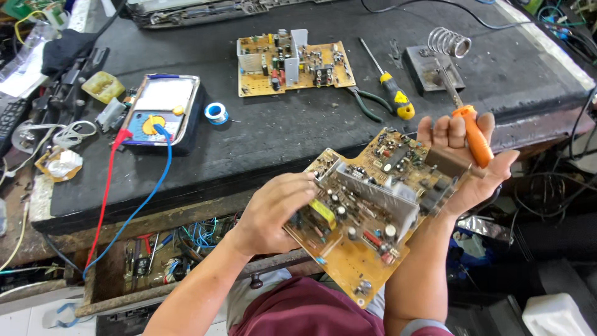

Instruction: The person uses a soldering iron and a desoldering pump to work on a green circuit board. They also use pliers to remove components and flip the board over to inspect both sides.

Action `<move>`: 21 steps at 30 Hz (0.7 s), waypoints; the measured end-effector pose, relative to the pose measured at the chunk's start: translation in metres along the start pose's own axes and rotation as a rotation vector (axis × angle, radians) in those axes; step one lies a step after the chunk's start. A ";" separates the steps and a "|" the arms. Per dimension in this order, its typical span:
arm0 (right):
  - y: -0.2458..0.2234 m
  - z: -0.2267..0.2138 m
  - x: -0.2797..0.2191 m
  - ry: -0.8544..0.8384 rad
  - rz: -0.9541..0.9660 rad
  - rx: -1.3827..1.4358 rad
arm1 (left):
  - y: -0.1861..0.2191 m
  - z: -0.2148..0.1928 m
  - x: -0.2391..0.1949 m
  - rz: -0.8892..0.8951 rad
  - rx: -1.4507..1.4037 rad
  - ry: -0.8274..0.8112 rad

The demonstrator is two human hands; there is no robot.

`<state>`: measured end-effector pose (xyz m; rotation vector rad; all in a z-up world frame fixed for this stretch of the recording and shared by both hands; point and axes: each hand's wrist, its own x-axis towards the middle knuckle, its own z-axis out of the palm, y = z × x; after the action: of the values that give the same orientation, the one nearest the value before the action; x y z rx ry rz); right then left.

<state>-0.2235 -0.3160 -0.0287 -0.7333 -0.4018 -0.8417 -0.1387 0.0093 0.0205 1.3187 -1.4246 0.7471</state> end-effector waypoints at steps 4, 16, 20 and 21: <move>0.005 0.050 0.022 0.075 -0.084 -0.114 | -0.027 -0.012 -0.018 -0.380 -0.184 0.192; 0.098 0.076 0.044 0.029 -0.190 -0.791 | -0.088 -0.032 0.003 -1.166 0.063 0.265; 0.106 0.082 0.050 -0.023 -0.153 -0.869 | -0.092 -0.031 0.023 -1.111 0.170 0.219; 0.106 0.081 0.050 -0.023 -0.129 -0.912 | -0.099 -0.034 0.020 -1.069 0.247 0.177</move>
<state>-0.1123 -0.2362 0.0121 -1.5698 -0.0608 -1.1441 -0.0332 0.0128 0.0305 1.8692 -0.3410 0.2847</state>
